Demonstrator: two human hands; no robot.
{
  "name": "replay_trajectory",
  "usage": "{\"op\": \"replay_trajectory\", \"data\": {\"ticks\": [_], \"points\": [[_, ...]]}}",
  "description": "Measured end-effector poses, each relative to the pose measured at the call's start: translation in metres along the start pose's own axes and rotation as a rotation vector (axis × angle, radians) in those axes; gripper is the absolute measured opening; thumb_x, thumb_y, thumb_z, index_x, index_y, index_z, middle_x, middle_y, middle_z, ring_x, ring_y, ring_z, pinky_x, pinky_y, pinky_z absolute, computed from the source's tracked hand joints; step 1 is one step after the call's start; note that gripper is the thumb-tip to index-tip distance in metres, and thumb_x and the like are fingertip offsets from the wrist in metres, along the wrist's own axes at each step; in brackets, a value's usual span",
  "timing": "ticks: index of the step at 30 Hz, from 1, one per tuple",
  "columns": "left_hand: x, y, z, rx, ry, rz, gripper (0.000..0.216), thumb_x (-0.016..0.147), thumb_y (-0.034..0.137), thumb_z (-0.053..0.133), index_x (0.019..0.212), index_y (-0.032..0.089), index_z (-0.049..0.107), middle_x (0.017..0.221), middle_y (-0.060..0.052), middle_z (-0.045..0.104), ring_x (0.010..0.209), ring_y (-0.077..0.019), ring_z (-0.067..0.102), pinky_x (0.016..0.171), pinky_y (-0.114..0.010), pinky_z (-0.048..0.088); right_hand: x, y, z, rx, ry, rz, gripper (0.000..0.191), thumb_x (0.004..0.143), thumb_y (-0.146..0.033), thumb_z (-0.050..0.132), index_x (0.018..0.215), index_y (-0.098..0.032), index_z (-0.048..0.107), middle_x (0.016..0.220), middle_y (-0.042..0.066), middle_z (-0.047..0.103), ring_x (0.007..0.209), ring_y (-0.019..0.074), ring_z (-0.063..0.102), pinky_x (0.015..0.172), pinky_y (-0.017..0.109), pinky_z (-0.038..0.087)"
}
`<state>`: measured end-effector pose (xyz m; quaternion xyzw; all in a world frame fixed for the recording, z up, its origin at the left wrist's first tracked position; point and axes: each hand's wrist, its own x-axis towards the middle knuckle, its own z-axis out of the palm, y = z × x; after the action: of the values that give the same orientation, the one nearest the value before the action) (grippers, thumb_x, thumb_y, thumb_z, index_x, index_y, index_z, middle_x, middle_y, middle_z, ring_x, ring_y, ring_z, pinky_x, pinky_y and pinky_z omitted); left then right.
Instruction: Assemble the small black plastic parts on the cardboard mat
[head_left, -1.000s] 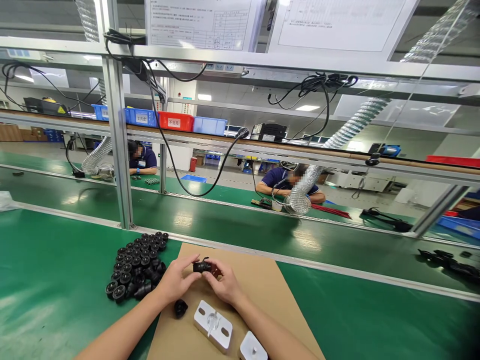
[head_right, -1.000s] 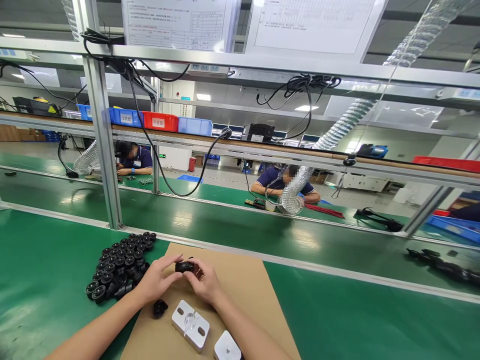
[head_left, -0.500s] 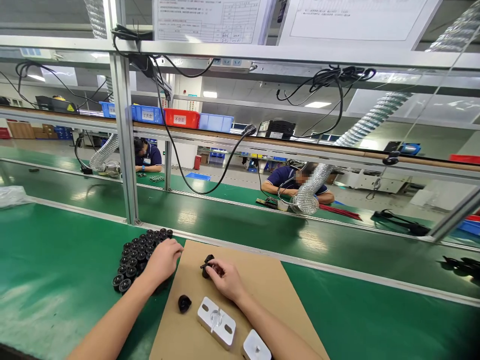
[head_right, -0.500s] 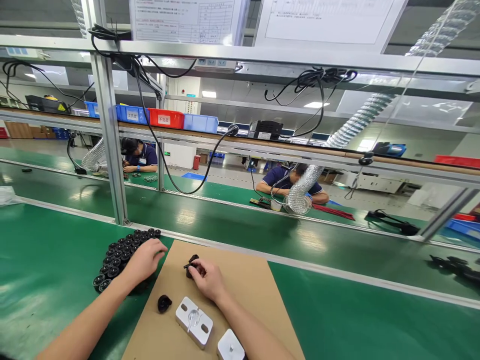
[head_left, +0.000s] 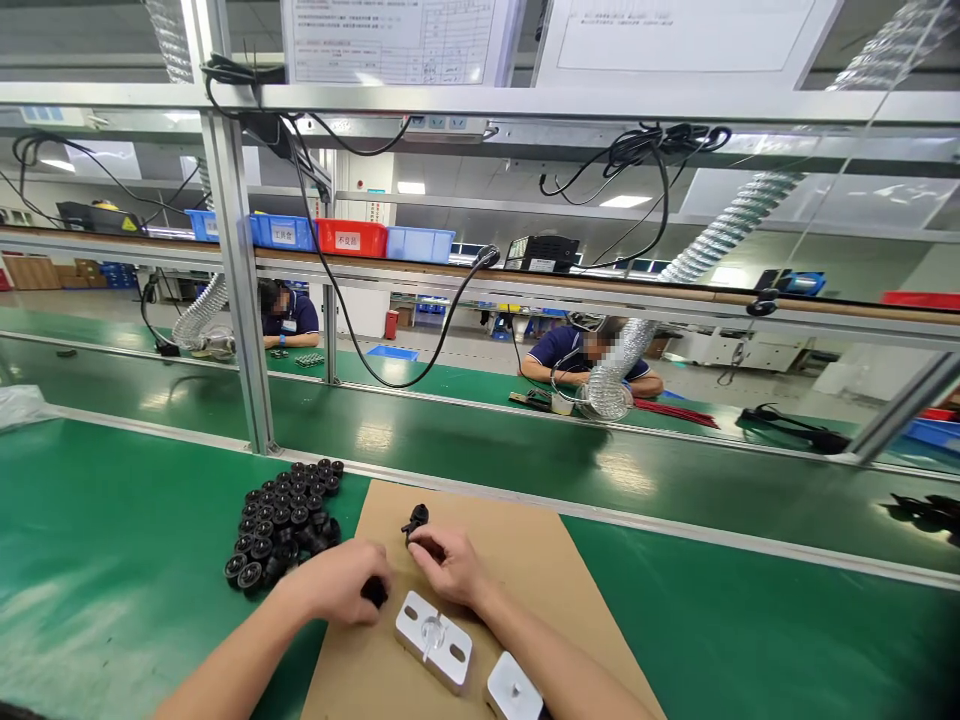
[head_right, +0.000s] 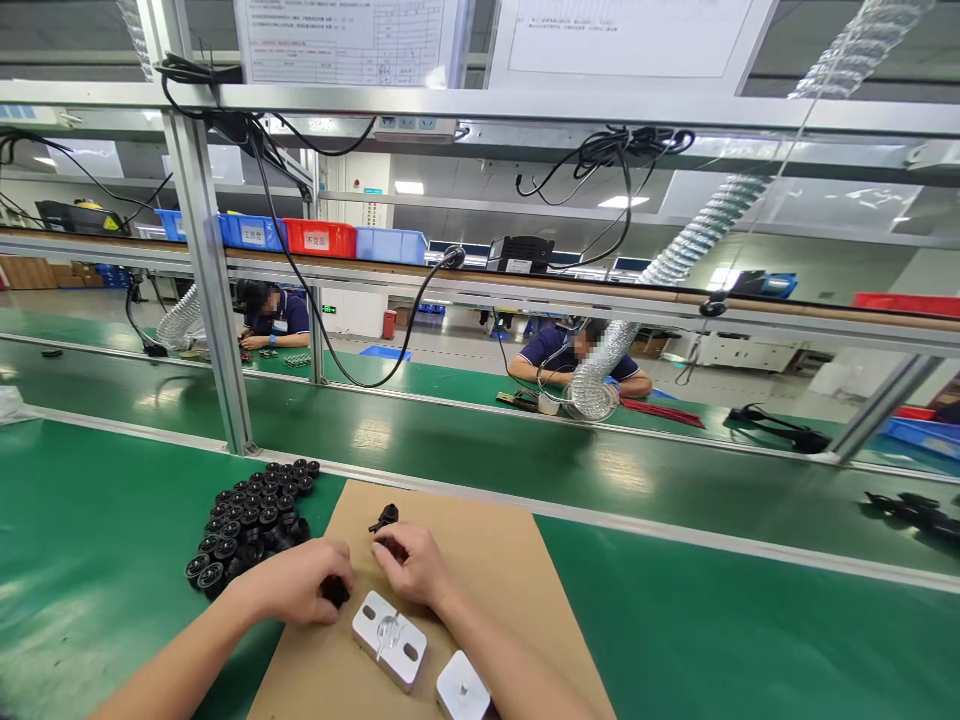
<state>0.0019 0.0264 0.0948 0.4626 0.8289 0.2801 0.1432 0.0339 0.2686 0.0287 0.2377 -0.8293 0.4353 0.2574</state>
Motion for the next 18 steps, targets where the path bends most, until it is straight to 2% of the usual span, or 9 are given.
{"op": "replay_trajectory", "data": {"ticks": [2,4,7,9,11,13,14,16,18], "points": [[0.006,-0.003,0.002,-0.072,0.098,0.023,0.025,0.065,0.012,0.075,0.087,0.023,0.080,0.087,-0.002,0.073,0.083,-0.0239,0.067,0.074,-0.031,0.049,0.000,-0.001,-0.002,0.024,-0.006,-0.020,0.018,0.091,-0.030,0.064,0.105,-0.021,0.071,0.074,0.002,0.064,0.058,0.0147,0.052,0.057,0.028,0.043],[0.014,-0.006,0.005,-0.142,0.220,0.002,0.032,0.076,0.018,0.071,0.107,0.021,0.076,0.096,-0.004,0.075,0.087,-0.0230,0.069,0.078,-0.031,0.053,0.000,-0.001,-0.003,0.078,-0.019,-0.060,0.037,0.086,-0.033,0.069,0.120,-0.021,0.065,0.086,0.005,0.064,0.061,0.0151,0.053,0.055,0.028,0.044],[0.028,-0.008,0.018,-0.235,0.371,-0.031,0.055,0.085,0.022,0.066,0.138,0.015,0.057,0.115,-0.010,0.073,0.093,-0.0215,0.073,0.081,-0.031,0.059,0.002,-0.002,-0.002,0.102,-0.057,-0.137,0.058,0.082,-0.036,0.076,0.134,-0.022,0.058,0.098,0.007,0.064,0.065,0.0157,0.053,0.057,0.029,0.046],[0.035,-0.009,0.028,-0.251,0.408,-0.033,0.067,0.082,0.021,0.070,0.145,0.014,0.048,0.115,-0.011,0.074,0.086,-0.0194,0.075,0.077,-0.030,0.062,0.002,-0.003,0.000,0.057,-0.073,-0.167,0.048,0.086,-0.033,0.073,0.132,-0.024,0.060,0.096,0.007,0.064,0.068,0.0163,0.053,0.060,0.030,0.045],[0.037,-0.014,0.032,-0.216,0.445,-0.039,0.069,0.081,0.021,0.074,0.146,0.016,0.049,0.109,-0.008,0.075,0.082,-0.0186,0.075,0.075,-0.030,0.063,0.002,-0.003,0.001,0.021,-0.071,-0.167,0.035,0.089,-0.029,0.069,0.123,-0.024,0.064,0.092,0.006,0.064,0.070,0.0171,0.054,0.061,0.030,0.045],[0.037,-0.023,0.026,-0.127,0.527,-0.068,0.059,0.086,0.026,0.073,0.142,0.018,0.055,0.113,-0.009,0.075,0.096,-0.0221,0.074,0.089,-0.035,0.062,0.002,-0.002,0.002,0.011,-0.027,-0.117,0.029,0.088,-0.028,0.069,0.116,-0.022,0.065,0.090,0.005,0.063,0.070,0.0173,0.054,0.062,0.030,0.045],[0.035,-0.029,0.020,-0.065,0.586,-0.099,0.052,0.090,0.029,0.070,0.139,0.019,0.059,0.120,-0.012,0.072,0.110,-0.0258,0.071,0.100,-0.040,0.058,0.002,-0.001,0.002,0.016,0.004,-0.076,0.028,0.087,-0.028,0.070,0.114,-0.022,0.065,0.089,0.005,0.063,0.069,0.0168,0.054,0.061,0.029,0.045],[0.033,-0.045,0.003,0.077,0.714,-0.204,0.043,0.096,0.031,0.063,0.137,0.017,0.064,0.143,-0.019,0.060,0.140,-0.0359,0.051,0.119,-0.056,0.040,0.001,0.004,0.001,0.051,0.060,0.018,0.029,0.087,-0.031,0.070,0.113,-0.021,0.065,0.090,0.005,0.063,0.067,0.0156,0.055,0.059,0.028,0.045],[0.030,-0.062,-0.013,0.211,0.812,-0.343,0.042,0.097,0.027,0.060,0.137,0.016,0.066,0.160,-0.024,0.042,0.155,-0.0449,0.025,0.124,-0.069,0.020,0.001,0.012,0.002,0.105,0.092,0.110,0.032,0.088,-0.036,0.070,0.115,-0.020,0.065,0.086,0.004,0.065,0.065,0.0149,0.056,0.058,0.027,0.046]]}}
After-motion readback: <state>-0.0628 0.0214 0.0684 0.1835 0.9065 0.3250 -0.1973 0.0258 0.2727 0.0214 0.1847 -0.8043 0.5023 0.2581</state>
